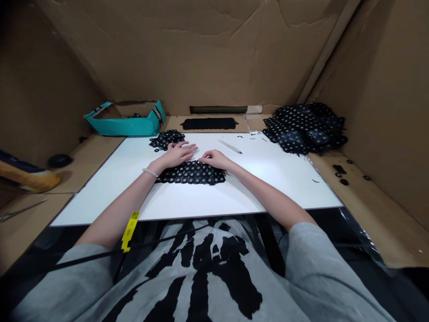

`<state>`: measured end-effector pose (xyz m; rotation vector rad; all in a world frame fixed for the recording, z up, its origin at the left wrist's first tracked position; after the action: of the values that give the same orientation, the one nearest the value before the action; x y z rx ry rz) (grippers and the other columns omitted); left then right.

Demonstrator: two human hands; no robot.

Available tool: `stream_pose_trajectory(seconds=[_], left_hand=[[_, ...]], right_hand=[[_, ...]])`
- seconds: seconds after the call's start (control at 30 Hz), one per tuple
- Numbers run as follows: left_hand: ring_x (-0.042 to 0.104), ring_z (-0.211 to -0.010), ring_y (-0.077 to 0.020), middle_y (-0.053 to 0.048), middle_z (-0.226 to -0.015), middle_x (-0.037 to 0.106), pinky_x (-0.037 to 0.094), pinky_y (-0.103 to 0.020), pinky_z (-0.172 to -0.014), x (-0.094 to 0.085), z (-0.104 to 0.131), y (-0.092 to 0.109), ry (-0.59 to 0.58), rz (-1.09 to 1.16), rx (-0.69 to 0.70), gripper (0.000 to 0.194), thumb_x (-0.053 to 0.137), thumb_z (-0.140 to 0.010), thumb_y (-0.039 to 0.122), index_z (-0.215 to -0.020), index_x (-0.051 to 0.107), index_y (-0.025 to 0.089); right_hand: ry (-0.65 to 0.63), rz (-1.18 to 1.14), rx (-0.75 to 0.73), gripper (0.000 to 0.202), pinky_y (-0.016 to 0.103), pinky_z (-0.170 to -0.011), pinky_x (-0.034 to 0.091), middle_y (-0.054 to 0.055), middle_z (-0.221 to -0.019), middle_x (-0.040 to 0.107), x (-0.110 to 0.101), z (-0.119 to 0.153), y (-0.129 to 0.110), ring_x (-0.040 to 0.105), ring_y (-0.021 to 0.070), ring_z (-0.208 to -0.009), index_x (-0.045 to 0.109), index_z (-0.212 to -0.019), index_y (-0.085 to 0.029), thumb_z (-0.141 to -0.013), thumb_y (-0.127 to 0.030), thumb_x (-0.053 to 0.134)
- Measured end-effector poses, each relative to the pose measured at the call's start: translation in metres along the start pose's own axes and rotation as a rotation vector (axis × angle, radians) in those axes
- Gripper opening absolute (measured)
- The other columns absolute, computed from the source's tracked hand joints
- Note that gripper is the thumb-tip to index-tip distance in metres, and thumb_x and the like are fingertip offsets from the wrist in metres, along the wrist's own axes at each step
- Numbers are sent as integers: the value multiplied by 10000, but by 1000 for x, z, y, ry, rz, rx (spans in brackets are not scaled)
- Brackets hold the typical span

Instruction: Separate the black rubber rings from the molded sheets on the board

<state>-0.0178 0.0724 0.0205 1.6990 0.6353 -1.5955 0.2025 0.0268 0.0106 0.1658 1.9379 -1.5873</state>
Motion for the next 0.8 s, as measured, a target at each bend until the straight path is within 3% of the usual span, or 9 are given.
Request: stream_pose_trajectory(seconds=[0.13, 0.2, 0.3, 0.37, 0.47, 0.53, 0.6, 0.7, 0.8], left_hand=[[185, -1546, -330, -55, -1689, 231, 66, -662, -1180, 4, 2, -14, -141, 55, -78, 633, 238, -1015, 573, -1604, 286, 347], [148, -1562, -305, -76, -1705, 160, 60, -636, -1195, 7, 2, -20, -141, 47, -116, 679, 230, -1010, 578, -1630, 204, 302], [145, -1564, -294, -104, -1705, 147, 94, -605, -1201, 7, 0, -22, -65, 10, -136, 695, 260, -1006, 554, -1627, 228, 242], [212, -1538, -311, -123, -1681, 240, 144, -588, -1191, 0, -1, -19, 82, -20, -127, 661, 321, -998, 522, -1589, 342, 228], [491, -1332, -339, -156, -1387, 640, 294, -527, -1123, -16, 1, -16, 315, -29, -175, 506, 376, -984, 452, -1312, 675, 210], [646, -1024, -314, -152, -978, 773, 428, -444, -977, -22, 3, -19, 327, 15, -240, 459, 398, -965, 427, -990, 790, 189], [655, -776, -272, -125, -727, 734, 477, -374, -802, -22, 4, -23, 263, 55, -266, 428, 452, -927, 423, -789, 782, 189], [660, -770, -268, -125, -806, 753, 478, -339, -722, -15, 4, -30, 238, 60, -245, 322, 535, -864, 385, -825, 788, 189], [673, -953, -304, -149, -1022, 763, 497, -351, -823, -10, 2, -32, 278, 65, -222, 305, 567, -838, 336, -962, 795, 177]], right_hand=[[-22, 49, -46, 249, 296, -824, 428, 49, -865, 747, 0, -2, 2, 607, 170, -809, 762, -829, -169, -819, -395, 660], [-27, 58, -44, 214, 296, -832, 433, 51, -869, 755, 0, -2, 3, 615, 171, -814, 770, -829, -168, -826, -351, 658], [-29, 68, -34, 202, 298, -837, 437, 51, -867, 759, -1, -2, 2, 620, 171, -812, 777, -837, -165, -829, -328, 658], [-30, 71, -36, 202, 300, -843, 438, 50, -868, 759, -2, -2, 1, 625, 172, -817, 778, -840, -166, -829, -327, 656], [-35, 69, -36, 201, 307, -858, 442, 55, -890, 764, -2, -1, 0, 635, 180, -841, 776, -837, -167, -830, -330, 657], [-39, 64, -24, 205, 316, -873, 445, 63, -917, 768, -2, -1, 0, 643, 190, -872, 777, -841, -170, -837, -336, 656], [-42, 61, -12, 209, 323, -890, 446, 66, -942, 773, -2, 0, 0, 650, 198, -900, 781, -854, -177, -850, -341, 650], [-40, 66, -11, 195, 323, -915, 448, 63, -970, 779, -2, -1, 2, 660, 199, -922, 791, -871, -185, -860, -322, 652], [-42, 64, 10, 176, 320, -915, 459, 64, -957, 783, -2, -1, 4, 669, 198, -906, 798, -876, -180, -857, -283, 656]])
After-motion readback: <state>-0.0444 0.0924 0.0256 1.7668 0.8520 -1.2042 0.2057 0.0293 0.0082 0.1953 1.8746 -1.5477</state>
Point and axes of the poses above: each hand's wrist, its own z-axis away from the middle knuckle, its own x-axis out of the palm, y = z × x, the point moved 2 cm from there along -z, towards the middle knuckle
